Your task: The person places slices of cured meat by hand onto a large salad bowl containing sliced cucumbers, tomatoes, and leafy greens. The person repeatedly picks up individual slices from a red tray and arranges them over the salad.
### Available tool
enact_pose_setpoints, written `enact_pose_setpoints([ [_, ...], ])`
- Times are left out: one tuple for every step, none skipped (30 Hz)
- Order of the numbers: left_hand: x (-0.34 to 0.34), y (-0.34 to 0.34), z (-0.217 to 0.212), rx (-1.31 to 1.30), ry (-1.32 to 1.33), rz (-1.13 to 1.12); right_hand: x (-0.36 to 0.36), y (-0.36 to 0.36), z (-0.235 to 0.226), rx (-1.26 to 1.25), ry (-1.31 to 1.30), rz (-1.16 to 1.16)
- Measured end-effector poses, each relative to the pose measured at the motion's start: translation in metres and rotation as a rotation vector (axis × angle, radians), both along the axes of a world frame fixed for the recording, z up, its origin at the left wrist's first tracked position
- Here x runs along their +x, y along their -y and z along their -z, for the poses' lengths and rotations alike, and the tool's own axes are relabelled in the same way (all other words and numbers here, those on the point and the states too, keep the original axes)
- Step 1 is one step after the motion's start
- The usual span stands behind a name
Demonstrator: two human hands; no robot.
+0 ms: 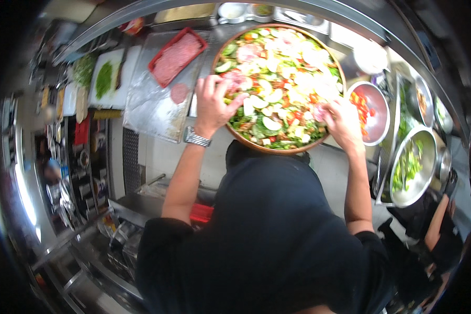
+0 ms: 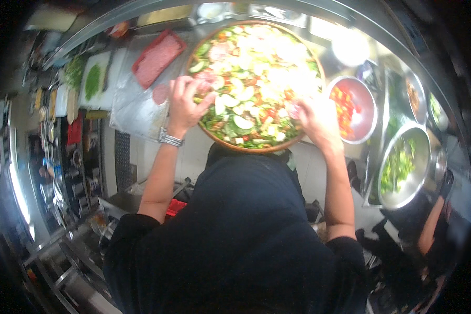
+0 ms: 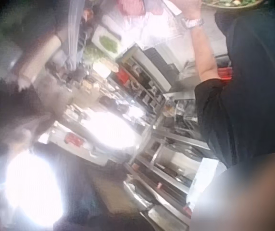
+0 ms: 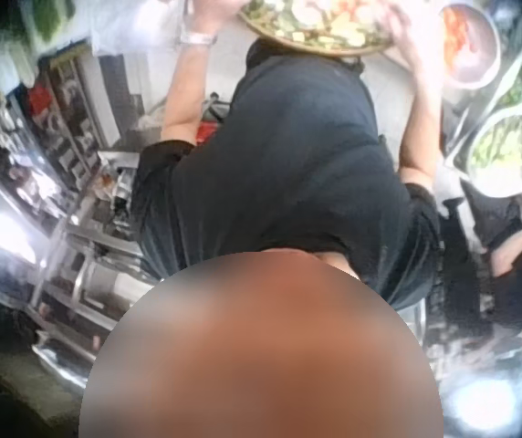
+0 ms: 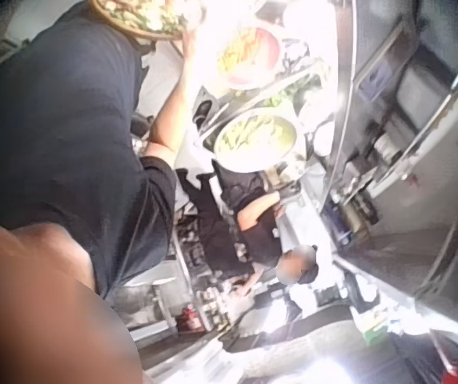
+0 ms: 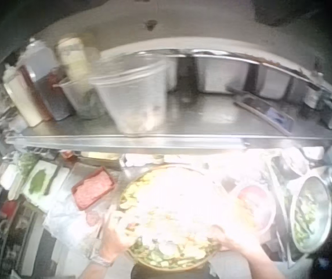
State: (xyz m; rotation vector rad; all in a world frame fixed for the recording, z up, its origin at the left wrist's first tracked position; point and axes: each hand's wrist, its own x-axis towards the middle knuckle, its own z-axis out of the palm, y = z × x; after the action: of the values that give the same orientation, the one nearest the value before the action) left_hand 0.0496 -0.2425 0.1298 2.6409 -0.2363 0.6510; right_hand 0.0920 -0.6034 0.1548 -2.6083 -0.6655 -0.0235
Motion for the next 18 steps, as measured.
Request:
enact_pose_setpoints([
  [-0.005, -0.003, 0.002, -0.044, 0.023, 0.0, -0.001, 0.0, -0.007, 0.059, -0.045, 0.017],
  [-0.01, -0.007, 0.006, -0.09, 0.07, -0.018, 0.001, -0.003, -0.014, 0.016, 0.009, 0.012],
  [-0.016, -0.014, 0.011, -0.138, 0.082, -0.049, 0.004, -0.009, -0.021, 0.046, -0.058, 0.063],
  [-0.024, -0.027, 0.018, -0.207, 0.094, -0.115, 0.005, -0.018, -0.026, 0.127, -0.001, -0.003],
  [-0.035, -0.043, 0.026, -0.231, 0.1, -0.243, 0.007, -0.026, -0.035, 0.188, 0.008, 0.0],
  [-0.04, -0.064, 0.036, -0.257, 0.078, -0.374, 0.009, -0.037, -0.041, 0.187, -0.034, -0.011],
  [-0.043, -0.084, 0.049, -0.288, 0.057, -0.494, 0.009, -0.05, -0.046, 0.197, -0.069, -0.002],
  [-0.045, -0.107, 0.061, -0.273, -0.047, -0.587, 0.006, -0.063, -0.051, 0.204, -0.071, -0.002],
  [-0.045, -0.125, 0.075, -0.27, -0.214, -0.712, 0.006, -0.077, -0.054, 0.208, -0.076, -0.054],
  [-0.043, -0.136, 0.09, -0.23, -0.193, -0.654, 0.006, -0.092, -0.056, 0.227, -0.067, -0.131],
  [-0.038, -0.146, 0.104, -0.172, -0.139, -0.585, 0.006, -0.108, -0.058, 0.219, -0.025, -0.197],
  [-0.032, -0.152, 0.116, -0.126, -0.139, -0.544, 0.002, -0.121, -0.059, 0.262, -0.142, -0.216],
  [-0.028, -0.156, 0.125, -0.09, -0.201, -0.511, 0.0, -0.131, -0.062, 0.194, -0.083, -0.272],
  [-0.025, -0.161, 0.131, -0.068, -0.2, -0.484, -0.002, -0.141, -0.063, 0.199, -0.11, -0.308],
  [-0.022, -0.165, 0.135, -0.042, -0.193, -0.454, -0.003, -0.151, -0.064, 0.206, -0.103, -0.354],
  [-0.019, -0.169, 0.136, -0.017, -0.217, -0.41, -0.006, -0.158, -0.065, 0.205, -0.096, -0.379],
  [-0.019, -0.171, 0.136, 0.013, -0.223, -0.369, -0.009, -0.164, -0.066, 0.195, -0.093, -0.402],
  [-0.016, -0.174, 0.135, 0.026, -0.264, -0.358, -0.01, -0.17, -0.066, 0.188, -0.089, -0.424],
])
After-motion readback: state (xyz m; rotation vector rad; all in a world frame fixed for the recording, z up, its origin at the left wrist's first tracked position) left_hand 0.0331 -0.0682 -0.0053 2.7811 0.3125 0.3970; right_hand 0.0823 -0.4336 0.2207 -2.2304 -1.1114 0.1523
